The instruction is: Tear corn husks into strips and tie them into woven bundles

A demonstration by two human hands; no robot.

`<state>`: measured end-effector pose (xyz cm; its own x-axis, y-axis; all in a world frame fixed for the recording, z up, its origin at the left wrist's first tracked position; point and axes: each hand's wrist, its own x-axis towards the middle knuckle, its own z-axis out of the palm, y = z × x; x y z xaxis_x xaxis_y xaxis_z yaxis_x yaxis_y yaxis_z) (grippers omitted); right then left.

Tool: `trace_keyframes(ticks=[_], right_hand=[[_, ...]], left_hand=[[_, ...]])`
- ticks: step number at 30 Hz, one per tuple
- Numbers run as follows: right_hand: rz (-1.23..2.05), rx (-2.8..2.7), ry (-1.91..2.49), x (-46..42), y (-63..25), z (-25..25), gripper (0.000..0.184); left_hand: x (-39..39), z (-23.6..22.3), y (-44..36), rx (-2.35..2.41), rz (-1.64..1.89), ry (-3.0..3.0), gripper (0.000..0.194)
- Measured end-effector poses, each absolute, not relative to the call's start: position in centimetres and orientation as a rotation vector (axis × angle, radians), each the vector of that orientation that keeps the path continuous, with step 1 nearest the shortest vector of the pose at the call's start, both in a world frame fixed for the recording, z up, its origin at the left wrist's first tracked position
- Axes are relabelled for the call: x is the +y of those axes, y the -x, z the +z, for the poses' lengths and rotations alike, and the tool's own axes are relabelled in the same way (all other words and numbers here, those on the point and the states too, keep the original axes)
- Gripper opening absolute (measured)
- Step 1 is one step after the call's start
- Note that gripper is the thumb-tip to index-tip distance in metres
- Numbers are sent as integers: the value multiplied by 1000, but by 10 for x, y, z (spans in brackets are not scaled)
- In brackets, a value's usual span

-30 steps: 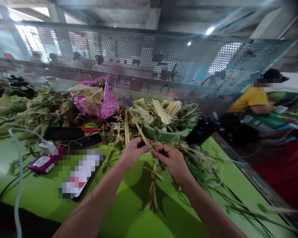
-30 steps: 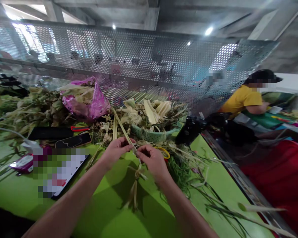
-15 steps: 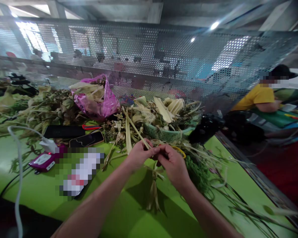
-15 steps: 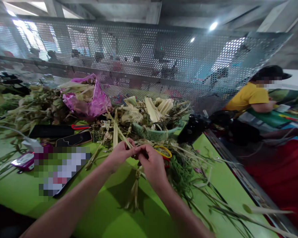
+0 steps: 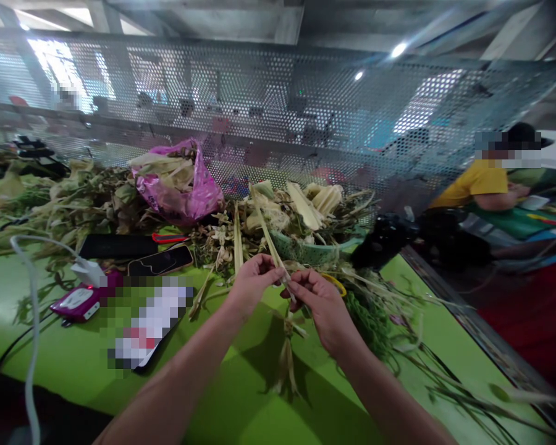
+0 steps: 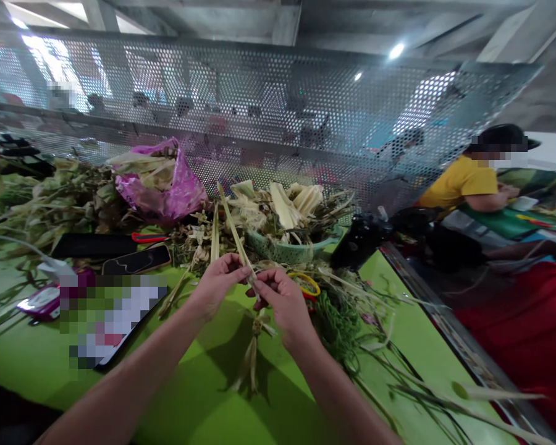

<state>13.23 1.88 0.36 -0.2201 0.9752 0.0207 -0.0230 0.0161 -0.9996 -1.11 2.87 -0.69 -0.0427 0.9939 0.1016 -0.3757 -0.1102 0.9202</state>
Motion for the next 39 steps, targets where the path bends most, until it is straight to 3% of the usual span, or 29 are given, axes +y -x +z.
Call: trace_keyframes(ticks=[16,26,39], right_hand=[[1430,-1348,1037,17,-128,0,26],[1443,-1320,980,15,-128,3,23],[1432,-1292,1002,19,-132,4,24]], left_hand=[[21,-2,5,884,1397,-987,13],[29,-2,13,924,1438,-926,42],[27,2,19,895,1442,-972,27]])
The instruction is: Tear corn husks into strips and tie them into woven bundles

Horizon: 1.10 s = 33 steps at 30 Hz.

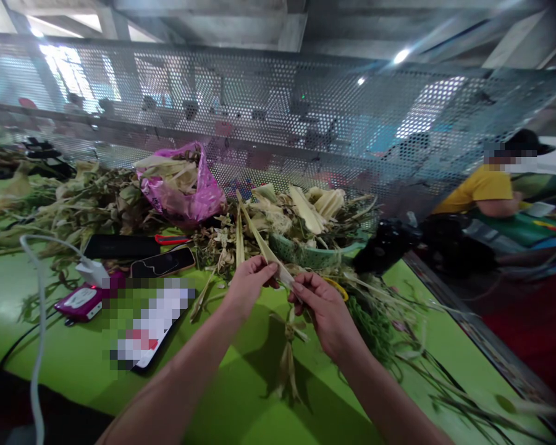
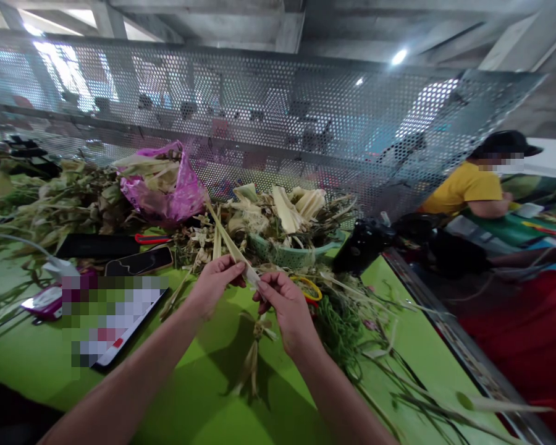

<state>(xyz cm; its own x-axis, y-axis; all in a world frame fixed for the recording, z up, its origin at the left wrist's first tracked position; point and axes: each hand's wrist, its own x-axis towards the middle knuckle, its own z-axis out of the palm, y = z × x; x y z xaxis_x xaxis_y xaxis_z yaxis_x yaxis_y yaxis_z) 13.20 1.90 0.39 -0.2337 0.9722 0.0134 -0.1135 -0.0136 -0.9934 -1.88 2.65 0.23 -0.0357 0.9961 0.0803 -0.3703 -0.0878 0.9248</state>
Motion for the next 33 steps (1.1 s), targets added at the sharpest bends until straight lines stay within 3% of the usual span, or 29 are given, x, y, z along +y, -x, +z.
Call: trace_keyframes(ticks=[9,18,22,26,28,30,33], right_hand=[[1259,-1450,1109,25,-139,7,30],[929,-1644,1164,27,-150,19,20],[599,-1825,1210,28,-162,28,17],[230,-2055,1203,27,-174,43,17],[162,-2118,1204,26,-177,48,18],[122,-2165,1196,25,-178,51,18],[112,-2214,1143,23,-177,52,17]], left_hand=[[25,3,22,945,1436,-916,31],[29,0,27,1047,1563,-854,22],[34,-1,35,1222,1709,-872,15],[37,2,54,1467,2099,-877,33],[34,7,61,1620,2244,-1021,44],[29,11,59,1778,2267,-1344,44],[20,13,41,1587,1796,-2011,23]])
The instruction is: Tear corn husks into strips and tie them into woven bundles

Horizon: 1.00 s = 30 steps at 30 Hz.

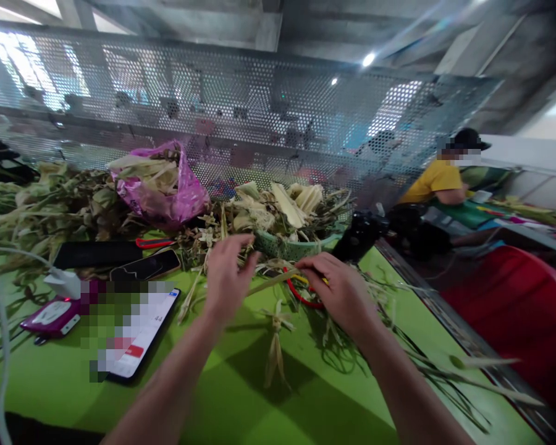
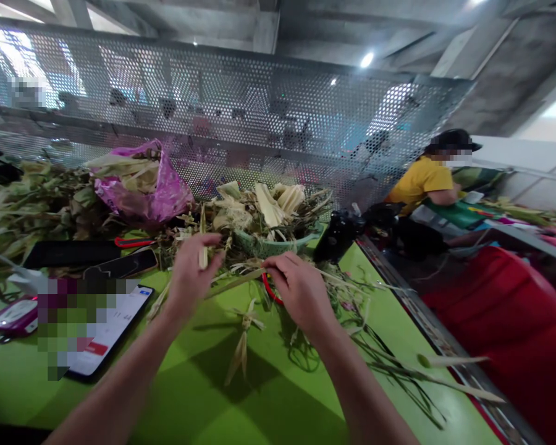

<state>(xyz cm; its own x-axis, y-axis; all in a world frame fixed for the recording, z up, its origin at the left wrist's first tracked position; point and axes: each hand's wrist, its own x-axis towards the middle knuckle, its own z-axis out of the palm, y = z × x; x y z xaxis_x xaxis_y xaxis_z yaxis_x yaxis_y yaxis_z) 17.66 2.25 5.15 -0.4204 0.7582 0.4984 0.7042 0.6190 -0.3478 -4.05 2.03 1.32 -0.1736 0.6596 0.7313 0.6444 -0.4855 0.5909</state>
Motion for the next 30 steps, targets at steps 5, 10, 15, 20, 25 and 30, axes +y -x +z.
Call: trace_keyframes(ticks=[5,10,15,20,25,30], right_hand=[[231,-2143,1087,21,-172,50,15],[409,-1945,1236,44,-193,37,26],[220,-2377,1702,67,-214,11,14],[34,-2484,1798,65,-198,-4,40],[61,-2401,1811,61,-200,9,49],[331,-2416,1437,67,-219,21,53]], left_hand=[[15,4,10,1359,1233,-2195,17],[23,-3,17,1361,1242,-1696,23],[28,-1,23,1227,1326,-1232,20],[25,3,25,1096,1363,-1032,16],[24,3,28,1020,1401,-994,18],[25,6,32,1044,1436,-1008,29]])
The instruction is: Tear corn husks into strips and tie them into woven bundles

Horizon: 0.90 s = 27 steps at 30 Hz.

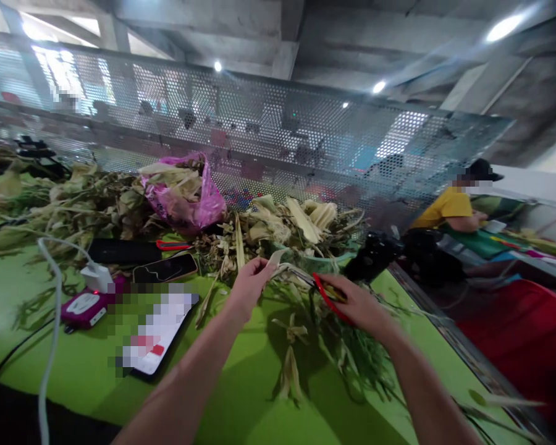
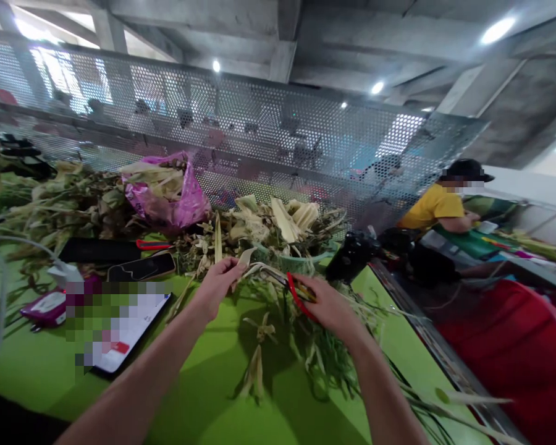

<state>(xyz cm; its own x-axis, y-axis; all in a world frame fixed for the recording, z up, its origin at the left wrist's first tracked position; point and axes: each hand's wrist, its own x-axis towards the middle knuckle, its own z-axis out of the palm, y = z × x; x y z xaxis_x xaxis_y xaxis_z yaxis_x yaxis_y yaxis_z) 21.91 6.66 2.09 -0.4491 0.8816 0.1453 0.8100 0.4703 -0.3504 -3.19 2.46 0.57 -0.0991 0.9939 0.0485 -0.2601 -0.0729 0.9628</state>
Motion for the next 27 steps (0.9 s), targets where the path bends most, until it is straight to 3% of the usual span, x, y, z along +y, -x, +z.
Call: trace_keyframes(ticks=[5,13,18,27], right_hand=[[517,-2432,1422,69,-229,23,52],[459,-2545,1586,60,-257,31,42],[665,-2474,1485,59,-259,39,53],[754,-2402,1256,48,-229,39,68]], left_hand=[[24,6,33,1029,1442,-980,30],[30,-1,36,1053,1451,-925,31],[29,-3,32,1000,1386,-899,31],[31,-8,30,1077,1363,-950,27]])
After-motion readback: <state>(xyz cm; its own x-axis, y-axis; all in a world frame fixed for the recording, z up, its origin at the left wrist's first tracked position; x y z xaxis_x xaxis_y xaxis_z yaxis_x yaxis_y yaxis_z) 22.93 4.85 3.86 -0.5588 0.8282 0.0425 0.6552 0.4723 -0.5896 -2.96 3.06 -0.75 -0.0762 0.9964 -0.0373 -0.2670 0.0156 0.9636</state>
